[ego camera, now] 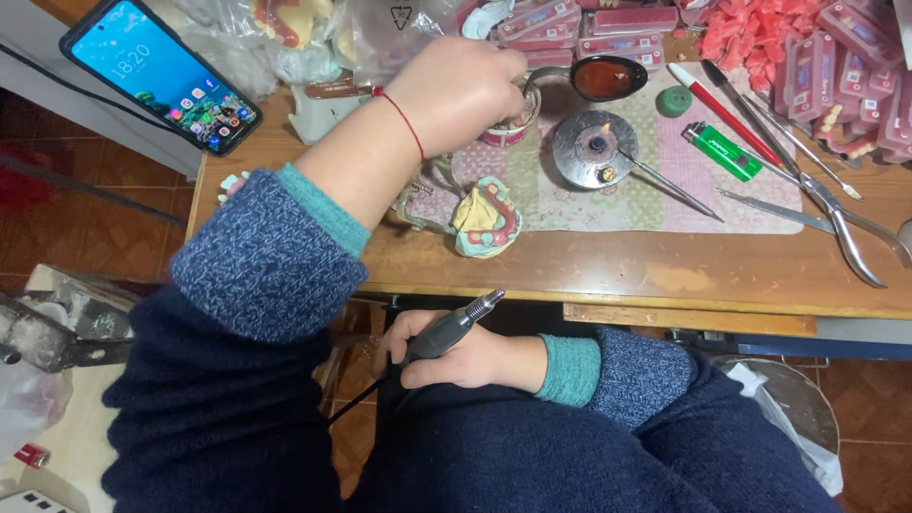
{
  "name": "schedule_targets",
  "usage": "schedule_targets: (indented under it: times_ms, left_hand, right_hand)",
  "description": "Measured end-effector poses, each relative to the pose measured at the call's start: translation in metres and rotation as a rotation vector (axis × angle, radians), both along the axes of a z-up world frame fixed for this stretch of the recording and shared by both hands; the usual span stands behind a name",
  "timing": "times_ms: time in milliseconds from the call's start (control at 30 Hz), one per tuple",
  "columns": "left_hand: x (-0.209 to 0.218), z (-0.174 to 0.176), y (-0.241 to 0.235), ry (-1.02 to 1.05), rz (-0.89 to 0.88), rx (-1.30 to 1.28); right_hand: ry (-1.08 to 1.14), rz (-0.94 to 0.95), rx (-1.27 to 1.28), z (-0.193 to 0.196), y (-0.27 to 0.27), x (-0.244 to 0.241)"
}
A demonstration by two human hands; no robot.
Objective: Repairing and modifying a dental prosthesis using specialized hand tools and a rotary grinder.
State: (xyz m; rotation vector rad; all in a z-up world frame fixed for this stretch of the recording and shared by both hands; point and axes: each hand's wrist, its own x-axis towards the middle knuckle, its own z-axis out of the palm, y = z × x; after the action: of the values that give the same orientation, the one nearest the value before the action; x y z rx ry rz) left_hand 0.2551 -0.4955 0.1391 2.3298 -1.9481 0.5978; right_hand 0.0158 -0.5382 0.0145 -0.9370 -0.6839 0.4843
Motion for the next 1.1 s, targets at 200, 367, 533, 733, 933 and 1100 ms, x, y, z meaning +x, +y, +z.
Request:
schedule_targets:
  times_ms: [200, 367, 533, 733, 933, 1100]
  left_hand:
    - [0.002, 0.001, 0.000, -0.071, -0.074, 0.016]
    - [0.003, 0.002, 0.004, -0.069, -0.112, 0.010]
    - [0.002, 0.000, 0.005, -0.055, -0.076, 0.042]
    - [0.006, -0.001, 0.010, 0.024, -0.039, 0.005]
    - [0.011, 0.010, 0.019, 0.570, -0.032, -0.178]
    - [0.015, 0.003, 0.035, 1.290, -0.117, -0.297]
  right_hand:
    - [-0.002, 0.013, -0.021, 0.000, 0.000, 0.000]
    - [0.075, 0.033, -0.027, -0.002, 0.003, -0.001]
    - [0.152, 0.063, 0.059, -0.004, 0.006, -0.003]
    - [0.149, 0.063, 0.038, -0.004, 0.007, -0.003]
    - [0.107, 0.048, 0.017, -0.001, 0.006, -0.002]
    - [0.107, 0.059, 0.005, -0.001, 0.009, -0.003]
